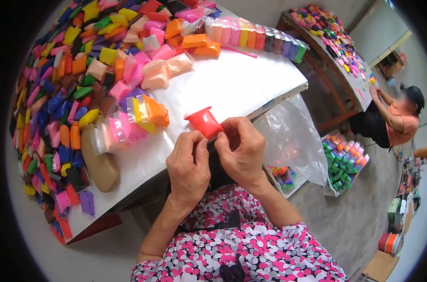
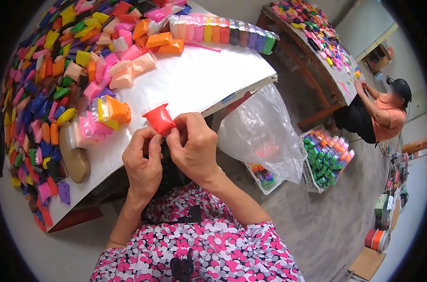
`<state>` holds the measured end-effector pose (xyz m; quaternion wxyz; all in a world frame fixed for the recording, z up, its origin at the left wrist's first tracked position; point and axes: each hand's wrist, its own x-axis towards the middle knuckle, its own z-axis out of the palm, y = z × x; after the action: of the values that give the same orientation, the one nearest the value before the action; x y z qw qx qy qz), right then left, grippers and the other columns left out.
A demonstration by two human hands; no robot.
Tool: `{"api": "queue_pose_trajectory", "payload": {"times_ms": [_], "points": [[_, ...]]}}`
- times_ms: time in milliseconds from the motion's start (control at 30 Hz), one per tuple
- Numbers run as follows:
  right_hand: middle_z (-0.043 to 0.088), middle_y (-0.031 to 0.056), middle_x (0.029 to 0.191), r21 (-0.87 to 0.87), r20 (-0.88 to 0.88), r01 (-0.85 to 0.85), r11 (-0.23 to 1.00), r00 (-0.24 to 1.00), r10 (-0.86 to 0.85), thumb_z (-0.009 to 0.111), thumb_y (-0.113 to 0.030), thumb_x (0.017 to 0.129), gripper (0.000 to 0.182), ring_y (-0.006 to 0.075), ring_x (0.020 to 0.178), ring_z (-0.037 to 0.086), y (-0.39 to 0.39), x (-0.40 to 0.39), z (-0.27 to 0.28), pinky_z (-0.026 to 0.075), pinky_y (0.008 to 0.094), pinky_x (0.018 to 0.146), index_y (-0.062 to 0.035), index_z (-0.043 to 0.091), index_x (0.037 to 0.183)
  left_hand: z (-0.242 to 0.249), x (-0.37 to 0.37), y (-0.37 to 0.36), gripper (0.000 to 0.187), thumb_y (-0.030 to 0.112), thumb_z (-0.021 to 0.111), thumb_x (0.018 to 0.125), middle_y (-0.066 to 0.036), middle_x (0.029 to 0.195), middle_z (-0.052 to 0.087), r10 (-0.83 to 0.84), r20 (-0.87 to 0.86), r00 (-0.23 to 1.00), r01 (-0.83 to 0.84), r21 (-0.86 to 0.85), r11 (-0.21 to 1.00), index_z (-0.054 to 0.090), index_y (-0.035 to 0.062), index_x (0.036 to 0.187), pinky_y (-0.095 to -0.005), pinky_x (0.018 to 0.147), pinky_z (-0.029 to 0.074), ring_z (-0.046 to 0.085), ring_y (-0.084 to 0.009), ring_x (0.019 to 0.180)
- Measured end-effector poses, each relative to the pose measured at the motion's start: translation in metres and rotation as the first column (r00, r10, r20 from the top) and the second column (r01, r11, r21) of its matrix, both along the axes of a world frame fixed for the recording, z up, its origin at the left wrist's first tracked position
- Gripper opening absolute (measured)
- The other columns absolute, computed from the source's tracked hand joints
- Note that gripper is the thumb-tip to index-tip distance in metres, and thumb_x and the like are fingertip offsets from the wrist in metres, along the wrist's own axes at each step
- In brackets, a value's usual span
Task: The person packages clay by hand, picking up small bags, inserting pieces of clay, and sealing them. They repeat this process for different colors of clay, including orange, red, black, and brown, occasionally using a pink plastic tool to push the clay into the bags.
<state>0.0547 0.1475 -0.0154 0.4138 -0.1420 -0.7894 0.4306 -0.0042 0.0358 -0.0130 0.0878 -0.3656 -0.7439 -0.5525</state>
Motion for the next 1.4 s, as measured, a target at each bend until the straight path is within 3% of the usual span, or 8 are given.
{"api": "queue_pose_trajectory", "payload": {"times_ms": [133,233,333,433,533,733,1033,1400], "points": [[0.055,0.0135,0.079,0.315,-0.058,0.148,0.937,0.989,-0.137,0.062,0.002,0.076,0.018,0.0319,0.063,0.058,0.000,-0.004,-0.006,0.048,0.0392,0.055,-0.0004,0.058,0.093,0.001,0.004,0.001,0.006,-0.001,0.059,0.090,-0.014,0.081,0.058,0.020,0.089,0.996,-0.020,-0.008,1.000,0.055,-0.0018,0.095,-0.0383,0.060,0.047,0.059,-0.0300,0.068],[0.055,0.0137,0.081,0.337,-0.038,0.132,0.932,0.991,-0.127,0.062,0.001,0.077,0.018,0.0324,0.066,0.059,0.004,-0.003,-0.011,0.048,0.0400,0.056,-0.0010,0.058,0.094,0.002,0.005,0.001,0.005,0.000,0.059,0.091,-0.014,0.081,0.059,0.028,0.132,0.991,-0.030,0.013,0.999,0.055,-0.0016,0.095,-0.0377,0.060,0.047,0.059,-0.0290,0.068],[0.057,0.0136,0.084,0.334,-0.049,0.101,0.937,0.995,-0.090,0.063,-0.001,0.078,0.018,0.0314,0.069,0.060,0.005,0.001,-0.007,0.049,0.0397,0.057,-0.0013,0.058,0.094,-0.003,0.001,-0.001,0.006,0.006,0.057,0.096,-0.002,0.077,0.057,0.032,0.071,0.997,-0.031,-0.006,0.999,0.057,0.0003,0.097,-0.0215,0.051,0.041,0.050,-0.0057,0.057],[0.058,0.0131,0.084,0.340,-0.036,0.087,0.936,0.996,-0.080,0.065,-0.002,0.078,0.017,0.0303,0.070,0.061,0.001,0.005,-0.001,0.049,0.0388,0.058,-0.0013,0.058,0.093,-0.004,0.000,-0.001,0.006,0.006,0.057,0.096,-0.002,0.078,0.057,0.020,0.082,0.996,-0.021,0.007,1.000,0.057,0.0004,0.097,-0.0209,0.051,0.041,0.050,-0.0051,0.058],[0.057,0.0121,0.081,0.416,-0.066,0.091,0.905,0.995,-0.070,0.066,-0.002,0.079,0.015,0.0291,0.068,0.060,0.007,0.002,-0.005,0.049,0.0382,0.057,-0.0012,0.058,0.091,-0.002,-0.001,-0.004,0.005,0.005,0.058,0.095,-0.004,0.079,0.058,-0.015,0.099,0.995,0.016,-0.009,1.000,0.057,0.0006,0.098,-0.0222,0.053,0.042,0.052,-0.0074,0.060],[0.054,0.0111,0.075,0.410,-0.055,0.075,0.909,0.997,-0.058,0.066,-0.001,0.079,0.012,0.0284,0.063,0.058,0.007,0.007,-0.004,0.047,0.0380,0.054,-0.0016,0.056,0.086,0.020,0.002,-0.014,0.014,0.001,0.062,0.088,-0.015,0.085,0.054,0.010,-0.098,0.995,-0.031,-0.222,0.975,0.054,-0.0006,0.101,-0.0406,0.060,0.046,0.058,-0.0322,0.071],[0.053,0.0111,0.074,0.424,-0.059,0.054,0.904,0.998,-0.033,0.066,-0.001,0.078,0.012,0.0290,0.062,0.056,0.006,0.011,0.000,0.046,0.0381,0.054,-0.0018,0.055,0.085,0.017,-0.007,-0.013,0.007,0.004,0.062,0.090,-0.014,0.077,0.053,-0.052,-0.235,0.971,-0.001,-0.218,0.976,0.058,-0.0015,0.092,-0.0385,0.054,0.040,0.051,-0.0303,0.060],[0.045,0.0085,0.066,0.579,-0.193,0.117,0.807,0.981,-0.004,0.065,-0.001,0.075,0.015,0.0240,0.056,0.051,0.011,0.018,0.008,0.043,0.0334,0.048,-0.0027,0.051,0.077,0.018,-0.026,-0.015,0.019,0.002,0.070,0.074,-0.007,0.060,0.045,-0.165,-0.565,0.808,0.135,-0.094,0.986,0.052,0.0044,0.071,-0.0355,0.046,0.035,0.046,-0.0242,0.051]]}}
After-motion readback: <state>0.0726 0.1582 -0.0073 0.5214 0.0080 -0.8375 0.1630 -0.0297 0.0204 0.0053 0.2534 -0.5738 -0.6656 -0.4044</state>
